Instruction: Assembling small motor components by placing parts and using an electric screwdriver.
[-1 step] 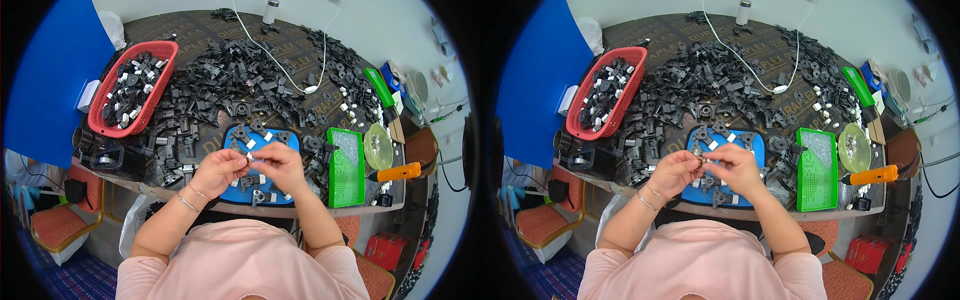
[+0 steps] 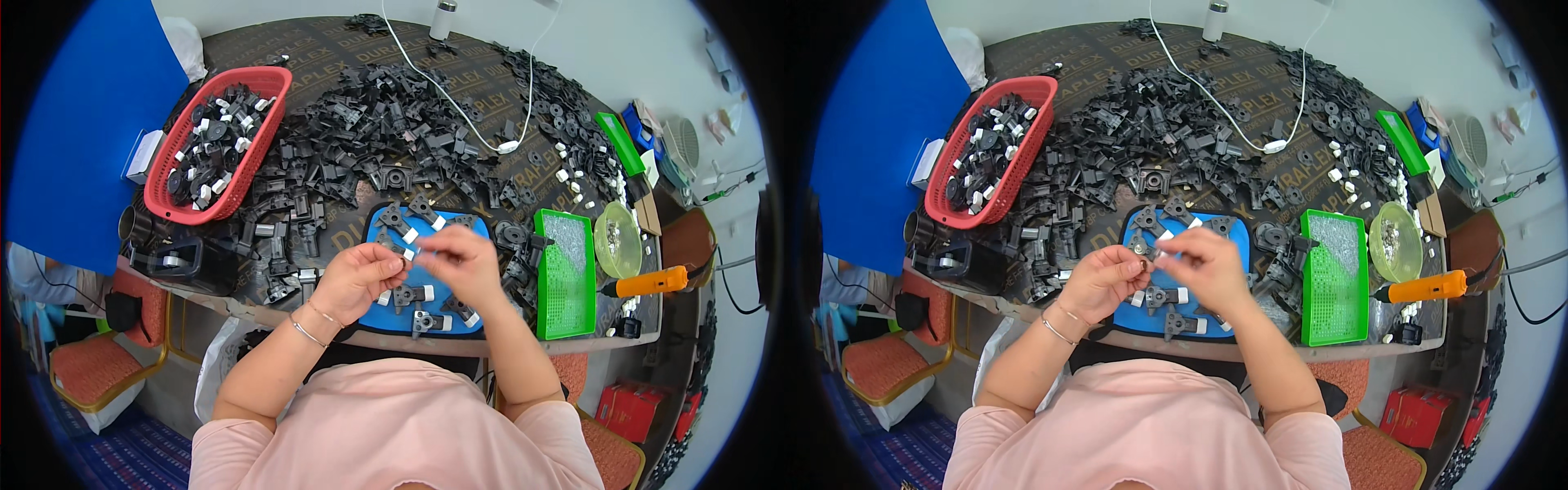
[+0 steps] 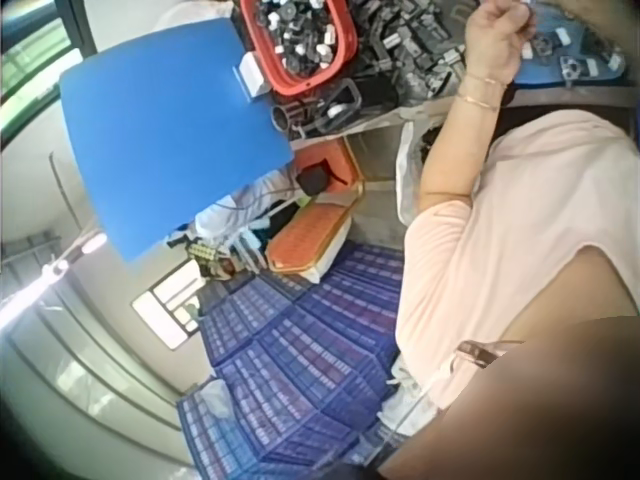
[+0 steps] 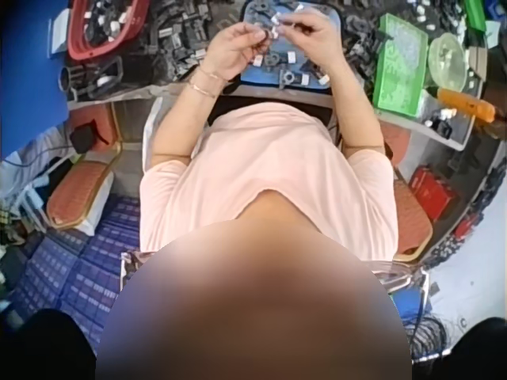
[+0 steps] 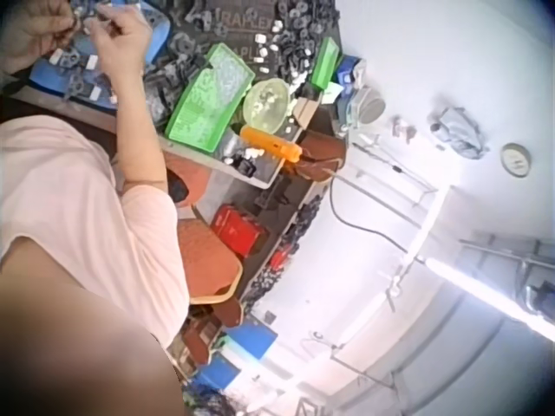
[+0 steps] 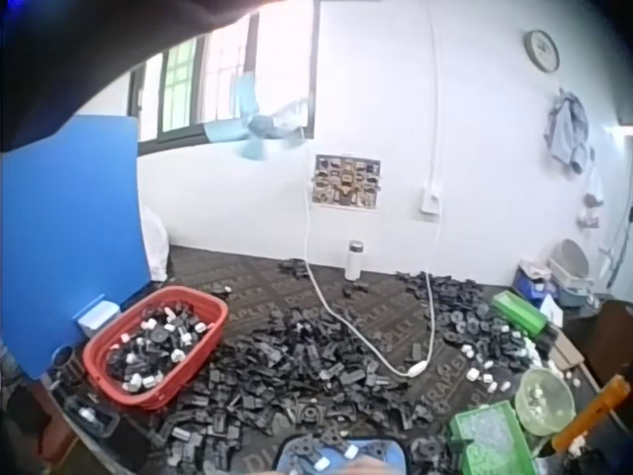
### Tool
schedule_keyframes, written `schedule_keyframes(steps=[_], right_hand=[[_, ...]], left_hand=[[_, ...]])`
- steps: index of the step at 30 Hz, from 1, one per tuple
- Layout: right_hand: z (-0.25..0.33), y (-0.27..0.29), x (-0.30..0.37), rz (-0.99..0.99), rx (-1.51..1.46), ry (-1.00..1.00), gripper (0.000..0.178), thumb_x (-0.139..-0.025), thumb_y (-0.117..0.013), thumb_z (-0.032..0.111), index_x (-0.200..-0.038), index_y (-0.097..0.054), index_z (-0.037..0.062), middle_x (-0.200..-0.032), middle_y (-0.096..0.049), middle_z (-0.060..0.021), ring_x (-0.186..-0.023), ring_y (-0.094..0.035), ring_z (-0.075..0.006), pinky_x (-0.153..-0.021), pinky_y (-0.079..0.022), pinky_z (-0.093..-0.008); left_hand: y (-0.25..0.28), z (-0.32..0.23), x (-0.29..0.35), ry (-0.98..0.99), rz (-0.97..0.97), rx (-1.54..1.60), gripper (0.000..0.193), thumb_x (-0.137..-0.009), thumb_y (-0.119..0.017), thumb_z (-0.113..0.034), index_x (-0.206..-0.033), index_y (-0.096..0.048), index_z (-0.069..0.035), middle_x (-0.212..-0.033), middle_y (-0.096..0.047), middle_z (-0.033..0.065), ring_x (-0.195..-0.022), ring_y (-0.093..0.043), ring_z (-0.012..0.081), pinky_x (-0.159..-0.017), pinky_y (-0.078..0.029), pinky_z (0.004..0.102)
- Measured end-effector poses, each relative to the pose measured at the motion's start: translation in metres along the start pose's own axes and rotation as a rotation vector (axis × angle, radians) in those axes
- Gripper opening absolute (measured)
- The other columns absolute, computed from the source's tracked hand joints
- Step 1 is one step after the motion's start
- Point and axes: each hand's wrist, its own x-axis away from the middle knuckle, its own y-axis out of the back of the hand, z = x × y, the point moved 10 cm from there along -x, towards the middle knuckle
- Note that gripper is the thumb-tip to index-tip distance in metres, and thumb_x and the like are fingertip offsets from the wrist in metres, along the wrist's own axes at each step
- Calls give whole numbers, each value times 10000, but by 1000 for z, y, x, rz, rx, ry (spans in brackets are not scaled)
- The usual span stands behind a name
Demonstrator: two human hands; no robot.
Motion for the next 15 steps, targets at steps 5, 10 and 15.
schedule_keyframes(steps=[5, 10, 15], right_hand=[[-35, 29, -57, -61, 596, -17, 218, -735, -741, 118, -945, -716, 65, -797, -608, -82, -641, -585, -170, -603, -470, -287], [-55, 11, -69, 88, 779, -65, 246, -734, -729, 165, -961, -710, 73, -835, -610, -105, -776, -623, -277, -706, -491, -358], [-40, 8, -62, 78, 806, -35, 236, -742, -716, 143, -973, -713, 92, -867, -614, -97, -789, -623, -280, -715, -497, -362]], left_hand=[[6, -11, 5, -48, -110, -119, 44, -852, -637, -27, -886, -610, -36, -946, -654, 107, -856, -619, 179, -803, -505, 307], [15, -22, 13, -108, -122, -141, 53, -848, -642, -24, -886, -607, -36, -961, -650, 107, -865, -618, 172, -810, -503, 297], [19, -26, 14, -112, -113, -117, 60, -843, -649, -23, -882, -606, -37, -968, -647, 106, -868, -616, 165, -820, -503, 295]])
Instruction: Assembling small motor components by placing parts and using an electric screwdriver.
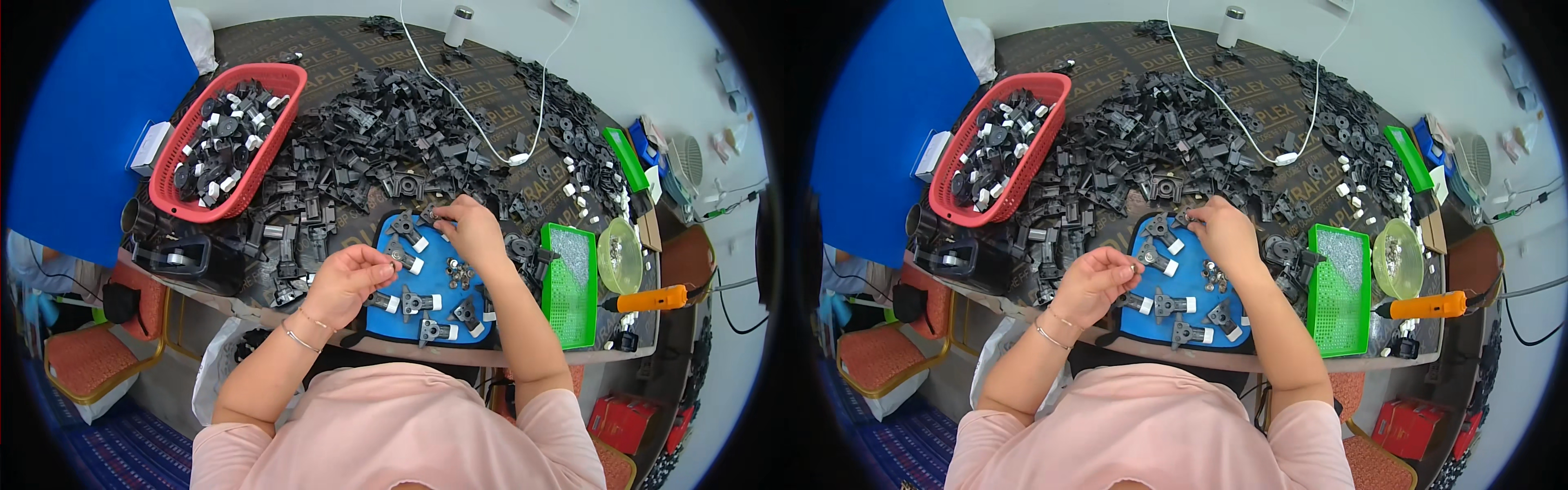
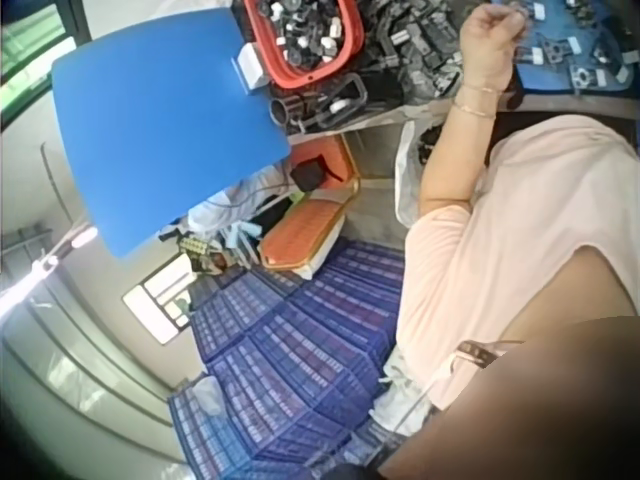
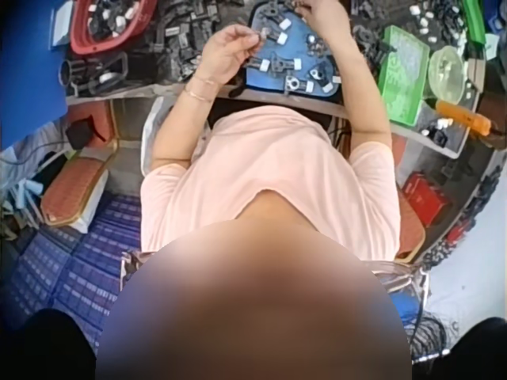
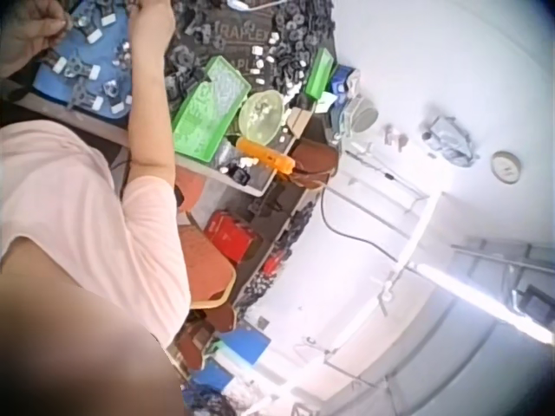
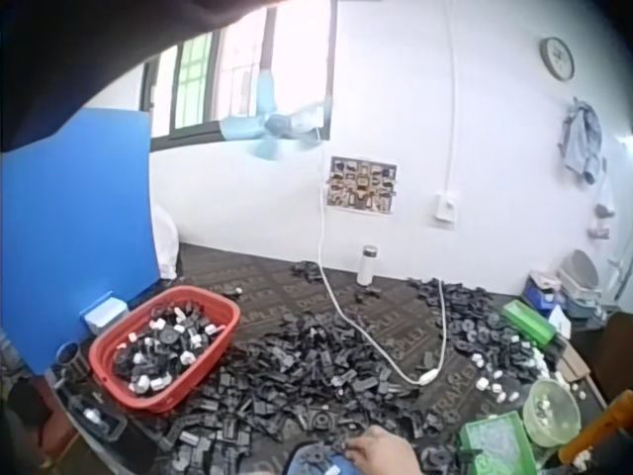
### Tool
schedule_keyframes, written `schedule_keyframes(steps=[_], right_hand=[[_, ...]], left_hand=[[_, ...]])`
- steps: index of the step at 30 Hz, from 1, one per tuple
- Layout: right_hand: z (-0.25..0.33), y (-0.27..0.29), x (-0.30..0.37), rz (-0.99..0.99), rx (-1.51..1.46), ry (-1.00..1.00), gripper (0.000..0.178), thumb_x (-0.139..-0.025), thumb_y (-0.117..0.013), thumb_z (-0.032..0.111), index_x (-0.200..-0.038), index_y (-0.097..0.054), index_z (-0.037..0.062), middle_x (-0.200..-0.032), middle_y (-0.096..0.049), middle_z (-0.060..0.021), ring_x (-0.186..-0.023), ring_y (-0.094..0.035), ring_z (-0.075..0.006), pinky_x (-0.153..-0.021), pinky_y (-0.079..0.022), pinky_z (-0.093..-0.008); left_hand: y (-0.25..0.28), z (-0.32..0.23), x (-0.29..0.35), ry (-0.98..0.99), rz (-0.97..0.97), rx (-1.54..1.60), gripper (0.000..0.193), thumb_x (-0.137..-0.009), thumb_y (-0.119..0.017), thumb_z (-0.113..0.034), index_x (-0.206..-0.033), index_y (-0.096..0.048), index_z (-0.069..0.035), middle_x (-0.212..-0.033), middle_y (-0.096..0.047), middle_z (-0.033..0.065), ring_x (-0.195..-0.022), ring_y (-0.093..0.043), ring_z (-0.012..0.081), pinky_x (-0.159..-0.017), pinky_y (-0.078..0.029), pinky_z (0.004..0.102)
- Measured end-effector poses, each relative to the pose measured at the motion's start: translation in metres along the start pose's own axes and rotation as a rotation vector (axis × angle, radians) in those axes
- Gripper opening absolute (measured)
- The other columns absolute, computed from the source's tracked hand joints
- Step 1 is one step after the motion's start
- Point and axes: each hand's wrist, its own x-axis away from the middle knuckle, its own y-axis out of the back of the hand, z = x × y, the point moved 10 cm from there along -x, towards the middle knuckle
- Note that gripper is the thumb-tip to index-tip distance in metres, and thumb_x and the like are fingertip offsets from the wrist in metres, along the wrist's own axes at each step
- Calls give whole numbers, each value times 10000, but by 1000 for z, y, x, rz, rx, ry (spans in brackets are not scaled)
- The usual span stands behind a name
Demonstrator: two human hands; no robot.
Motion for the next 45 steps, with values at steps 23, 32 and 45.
schedule_keyframes(steps=[23, 32, 45], right_hand=[[79, 4, 30, 172, -608, 272, 274, -675, -808, 110, -938, -731, 116, -802, -578, 4, -594, -471, -75, -521, -404, -215], [41, -2, 3, 6, -519, 103, 65, -752, -704, 51, -804, -679, 22, -774, -580, -35, -601, -527, -90, -550, -434, -226], [49, -29, 29, 463, -124, 290, 162, -733, -688, 57, -883, -710, 114, -812, -592, -75, -748, -605, -250, -657, -490, -319]], left_hand=[[-1, 4, -5, -28, 52, 72, 70, -850, -643, -24, -904, -598, -23, -898, -652, 74, -846, -623, 149, -788, -501, 262], [9, -5, -1, -46, -122, -54, 106, -885, -609, -73, -984, -595, -40, -997, -647, 91, -896, -624, 167, -829, -490, 290], [31, -35, 7, -183, -170, 24, 127, -882, -611, -69, -996, -565, -36, -1025, -641, 93, -906, -611, 158, -840, -486, 287]])
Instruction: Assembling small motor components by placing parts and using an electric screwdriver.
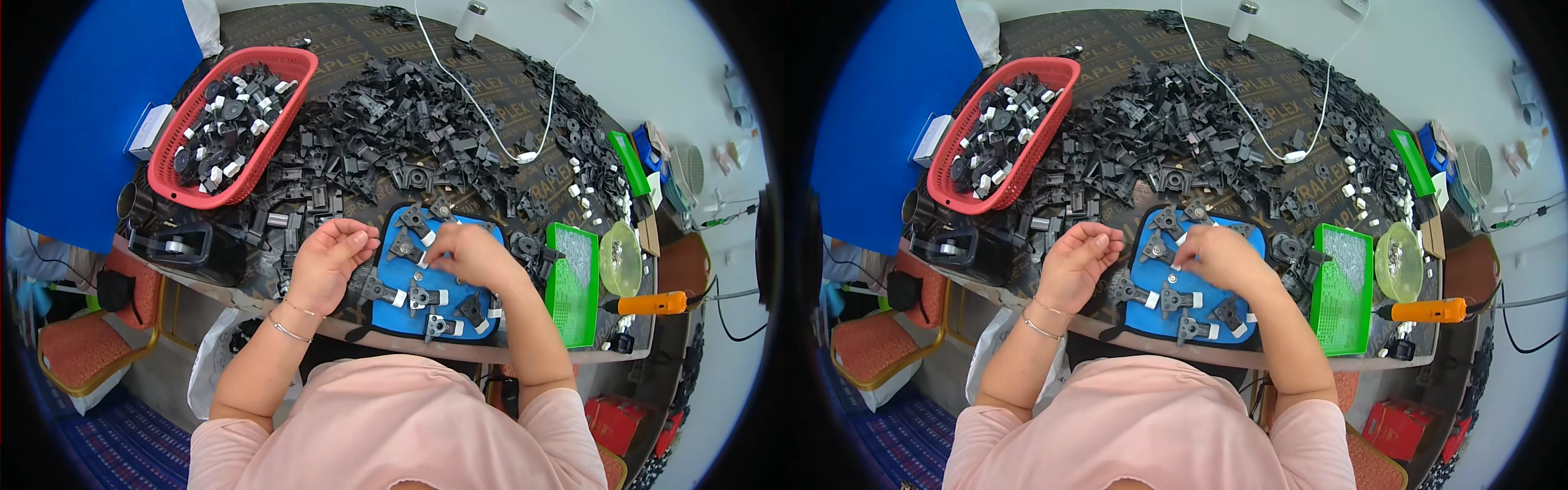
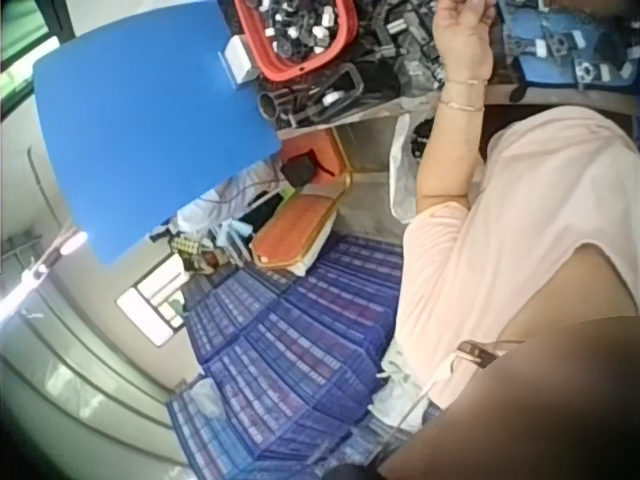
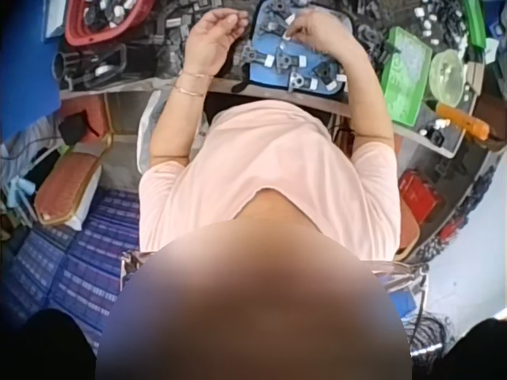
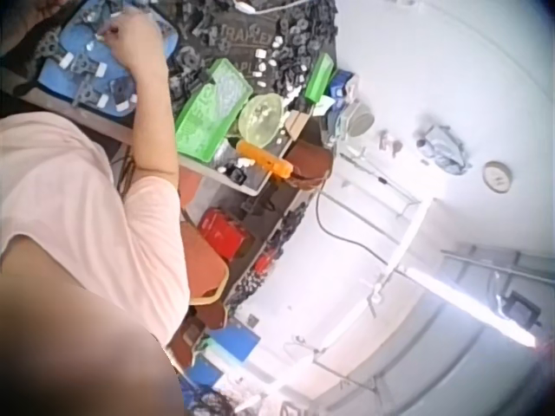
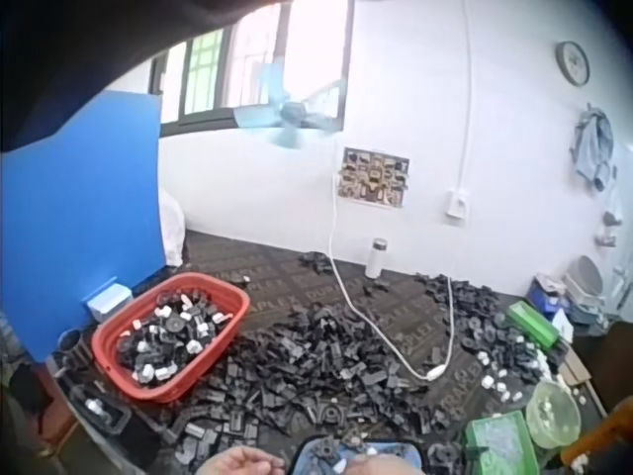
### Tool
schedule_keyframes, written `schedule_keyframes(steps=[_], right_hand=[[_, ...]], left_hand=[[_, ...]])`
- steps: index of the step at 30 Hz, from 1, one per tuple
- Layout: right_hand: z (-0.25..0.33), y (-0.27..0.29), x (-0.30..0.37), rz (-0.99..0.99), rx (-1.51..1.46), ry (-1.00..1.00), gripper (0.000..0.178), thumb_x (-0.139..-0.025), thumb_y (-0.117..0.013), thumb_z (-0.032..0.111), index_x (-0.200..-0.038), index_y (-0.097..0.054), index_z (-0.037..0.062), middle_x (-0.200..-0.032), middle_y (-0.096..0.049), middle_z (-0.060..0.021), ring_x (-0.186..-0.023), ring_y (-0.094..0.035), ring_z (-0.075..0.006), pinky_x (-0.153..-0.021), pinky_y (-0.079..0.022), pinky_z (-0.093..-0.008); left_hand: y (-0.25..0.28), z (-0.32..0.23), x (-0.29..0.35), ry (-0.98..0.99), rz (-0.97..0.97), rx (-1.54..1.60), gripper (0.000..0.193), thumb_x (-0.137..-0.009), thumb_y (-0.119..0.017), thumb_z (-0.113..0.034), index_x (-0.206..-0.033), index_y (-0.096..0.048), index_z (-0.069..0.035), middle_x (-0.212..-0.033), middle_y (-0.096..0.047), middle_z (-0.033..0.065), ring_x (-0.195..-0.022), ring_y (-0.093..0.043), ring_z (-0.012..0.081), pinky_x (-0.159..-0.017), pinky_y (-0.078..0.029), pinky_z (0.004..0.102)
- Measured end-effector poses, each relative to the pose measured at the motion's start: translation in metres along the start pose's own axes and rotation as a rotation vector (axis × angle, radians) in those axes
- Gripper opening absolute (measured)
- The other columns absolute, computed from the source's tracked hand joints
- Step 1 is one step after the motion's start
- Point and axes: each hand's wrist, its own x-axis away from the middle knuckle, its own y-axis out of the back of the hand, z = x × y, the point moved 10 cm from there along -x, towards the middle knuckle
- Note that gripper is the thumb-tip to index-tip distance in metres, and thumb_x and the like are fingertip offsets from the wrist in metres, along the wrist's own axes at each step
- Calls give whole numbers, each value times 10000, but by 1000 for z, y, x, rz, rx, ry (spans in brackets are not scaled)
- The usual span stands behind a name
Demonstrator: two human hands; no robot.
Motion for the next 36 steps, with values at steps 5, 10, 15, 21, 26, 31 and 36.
schedule_keyframes(steps=[5, 10, 15, 21, 26, 31, 36], right_hand=[[20, -25, 9, -54, 288, 92, 158, -752, -685, 220, -903, -719, 184, -752, -563, -20, -700, -613, -228, -584, -492, -367], [21, -31, 12, -71, 339, 89, 120, -753, -685, 195, -864, -703, 151, -766, -568, -20, -689, -611, -236, -574, -493, -364], [9, -17, 12, -104, 188, 15, 93, -763, -686, 166, -842, -680, 117, -787, -581, -48, -702, -612, -245, -589, -493, -349], [-38, 17, -26, -254, -201, -328, 140, -796, -652, 162, -875, -678, 49, -818, -594, -127, -784, -607, -287, -689, -479, -380], [-42, 14, -42, -263, -25, -327, 139, -758, -696, 164, -854, -692, 63, -804, -585, -97, -739, -581, -249, -662, -469, -362], [-36, 18, -41, -345, 55, -309, 159, -716, -732, 150, -841, -694, 60, -752, -562, -74, -658, -556, -219, -614, -459, -335], [-36, 21, -39, -359, 58, -323, 144, -713, -736, 146, -819, -688, 60, -731, -554, -71, -648, -552, -218, -611, -460, -332]], left_hand=[[-2, 7, -1, 27, 11, 8, 125, -879, -618, -74, -987, -569, -37, -993, -641, 86, -886, -607, 154, -828, -484, 285], [-3, 8, 5, 34, 16, -3, 130, -881, -620, -86, -990, -572, -34, -977, -638, 81, -867, -606, 152, -821, -482, 278], [0, 3, 9, 13, 16, 2, 125, -885, -617, -94, -986, -572, -35, -971, -639, 79, -866, -607, 148, -817, -482, 275], [-1, 4, 13, 20, 19, -4, 121, -888, -615, -99, -982, -572, -35, -967, -640, 76, -853, -608, 142, -806, -483, 271], [5, 0, 16, 1, -6, -12, 116, -889, -615, -101, -977, -575, -35, -962, -642, 74, -843, -606, 139, -798, -482, 269], [9, 0, 18, -2, -6, 8, 110, -890, -614, -102, -971, -580, -36, -951, -644, 73, -848, -605, 137, -801, -479, 267], [2, 2, 18, 7, 8, 2, 109, -891, -611, -99, -974, -579, -35, -947, -644, 73, -843, -606, 139, -797, -481, 268]])
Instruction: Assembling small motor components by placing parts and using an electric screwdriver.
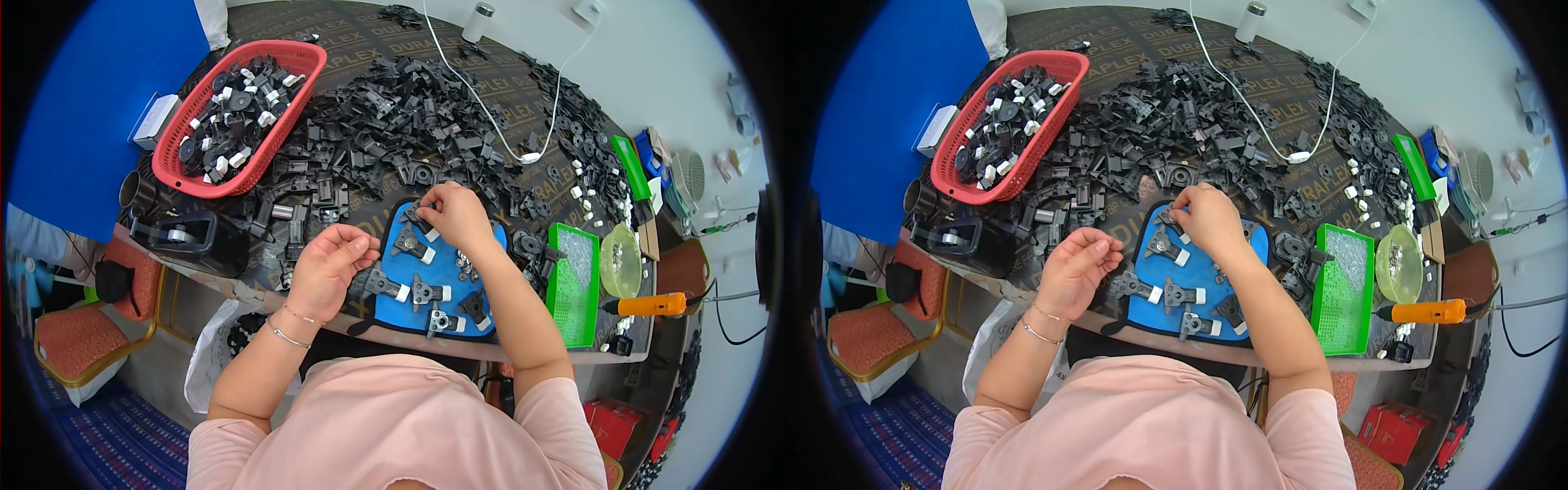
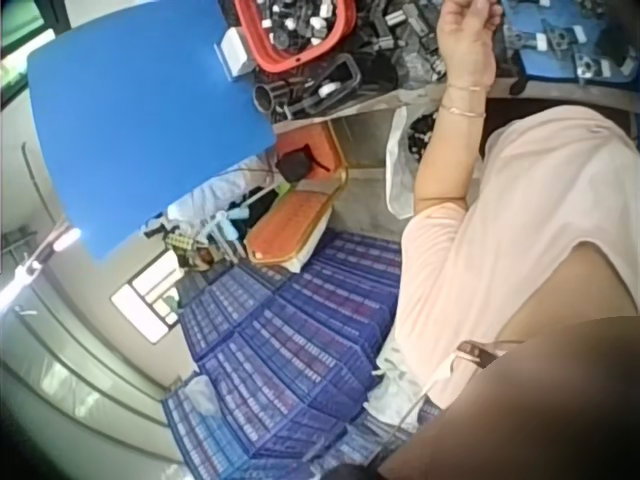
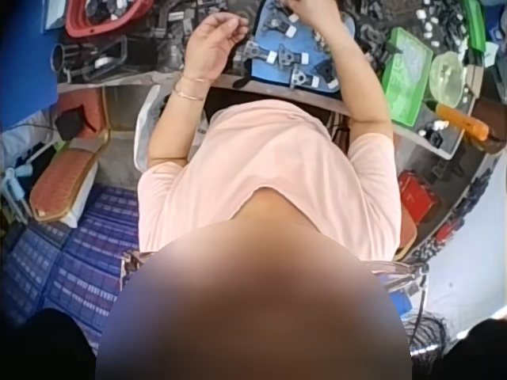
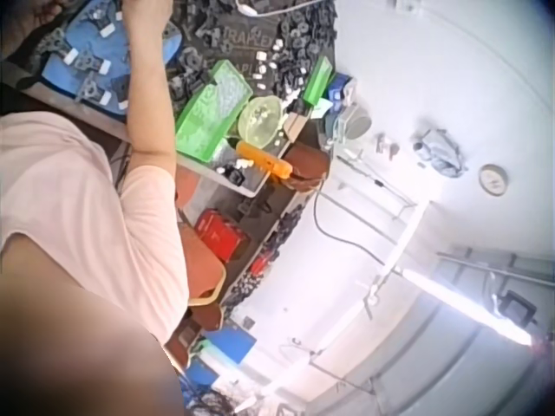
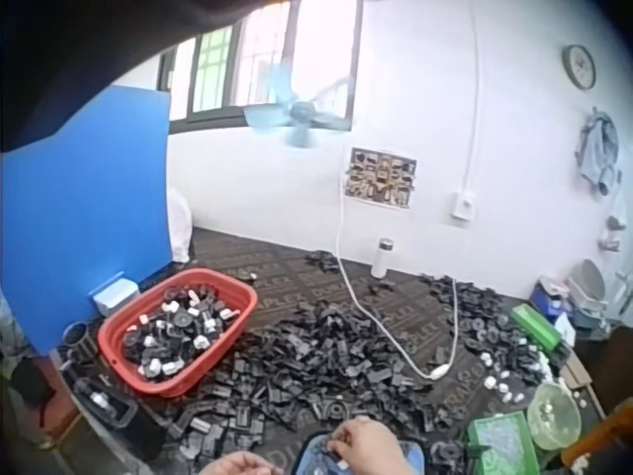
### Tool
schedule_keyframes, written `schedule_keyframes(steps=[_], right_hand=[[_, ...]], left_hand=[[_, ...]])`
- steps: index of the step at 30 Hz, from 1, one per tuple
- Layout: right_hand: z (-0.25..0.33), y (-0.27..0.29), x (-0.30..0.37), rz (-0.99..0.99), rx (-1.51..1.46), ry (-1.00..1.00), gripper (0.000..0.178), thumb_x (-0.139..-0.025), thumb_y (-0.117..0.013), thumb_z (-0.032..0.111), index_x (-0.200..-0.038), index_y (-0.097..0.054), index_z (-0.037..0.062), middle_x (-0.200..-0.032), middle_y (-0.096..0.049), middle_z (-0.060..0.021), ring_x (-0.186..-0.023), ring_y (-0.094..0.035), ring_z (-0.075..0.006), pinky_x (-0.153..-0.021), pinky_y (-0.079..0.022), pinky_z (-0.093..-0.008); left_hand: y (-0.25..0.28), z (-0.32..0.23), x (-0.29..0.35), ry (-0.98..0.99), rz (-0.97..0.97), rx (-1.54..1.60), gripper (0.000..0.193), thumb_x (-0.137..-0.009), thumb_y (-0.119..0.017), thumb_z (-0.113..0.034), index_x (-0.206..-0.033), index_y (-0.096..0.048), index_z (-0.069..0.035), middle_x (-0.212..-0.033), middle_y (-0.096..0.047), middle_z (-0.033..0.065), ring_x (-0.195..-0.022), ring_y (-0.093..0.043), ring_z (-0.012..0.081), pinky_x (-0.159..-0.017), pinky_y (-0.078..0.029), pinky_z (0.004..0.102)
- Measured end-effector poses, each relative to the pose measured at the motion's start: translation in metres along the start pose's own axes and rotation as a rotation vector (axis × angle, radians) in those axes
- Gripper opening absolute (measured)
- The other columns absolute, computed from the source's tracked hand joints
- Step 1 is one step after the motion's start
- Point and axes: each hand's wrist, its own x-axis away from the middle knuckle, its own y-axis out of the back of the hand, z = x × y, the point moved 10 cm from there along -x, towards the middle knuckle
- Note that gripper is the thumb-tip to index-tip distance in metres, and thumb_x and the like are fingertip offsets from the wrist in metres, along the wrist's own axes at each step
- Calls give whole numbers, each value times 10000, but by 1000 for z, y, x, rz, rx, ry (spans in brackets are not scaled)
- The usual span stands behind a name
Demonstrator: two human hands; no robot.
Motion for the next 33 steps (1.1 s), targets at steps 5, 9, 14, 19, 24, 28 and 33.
schedule_keyframes(steps=[5, 9, 14, 19, 24, 28, 33], right_hand=[[-6, 32, 16, -76, -56, 5, 123, -717, -732, 129, -810, -687, 63, -729, -562, -77, -653, -558, -210, -621, -464, -321], [-29, 40, 48, 57, 86, 1, 120, -715, -727, 138, -819, -699, 87, -785, -598, -91, -718, -603, -225, -666, -487, -332], [-35, 30, 79, 126, 306, -6, 87, -750, -694, 170, -824, -714, 129, -856, -605, -62, -790, -624, -258, -696, -499, -362], [-22, 12, 84, 157, 299, 58, 118, -764, -675, 154, -871, -724, 149, -873, -592, -44, -800, -625, -248, -699, -501, -365], [-27, 5, 82, 172, 315, 50, 101, -764, -675, 151, -857, -707, 126, -870, -590, -46, -818, -621, -251, -702, -501, -370], [-21, 10, 83, 176, 263, 14, 89, -779, -666, 135, -854, -681, 91, -873, -592, -63, -816, -614, -258, -697, -492, -366], [37, -3, 85, 226, -206, 235, 95, -795, -657, 122, -874, -677, 74, -858, -586, -92, -806, -602, -255, -691, -479, -345]], left_hand=[[-1, 1, 1, 3, 2, -9, 106, -893, -607, -98, -972, -580, -34, -942, -644, 72, -840, -606, 140, -796, -481, 269], [-4, 1, 3, -2, -1, -57, 106, -887, -615, -86, -971, -582, -30, -937, -644, 66, -836, -605, 131, -787, -485, 263], [-8, 7, 8, -54, 47, -508, 137, -838, -647, -43, -964, -593, -35, -973, -633, 64, -871, -588, 136, -824, -461, 267], [-24, -10, 22, -378, 98, -1036, 201, -751, -713, -55, -919, -605, -27, -979, -615, 54, -891, -577, 151, -779, -445, 262], [-19, -14, 30, -377, 84, -1069, 199, -752, -706, -48, -926, -610, -34, -1009, -618, 54, -918, -566, 150, -815, -424, 258], [-12, -18, 34, -374, 47, -1065, 200, -742, -709, -45, -916, -610, -30, -1002, -619, 62, -918, -571, 160, -818, -429, 265], [-9, -17, 38, -469, 44, -1201, 250, -702, -730, -40, -921, -608, -31, -1004, -619, 86, -941, -582, 222, -837, -445, 311]])
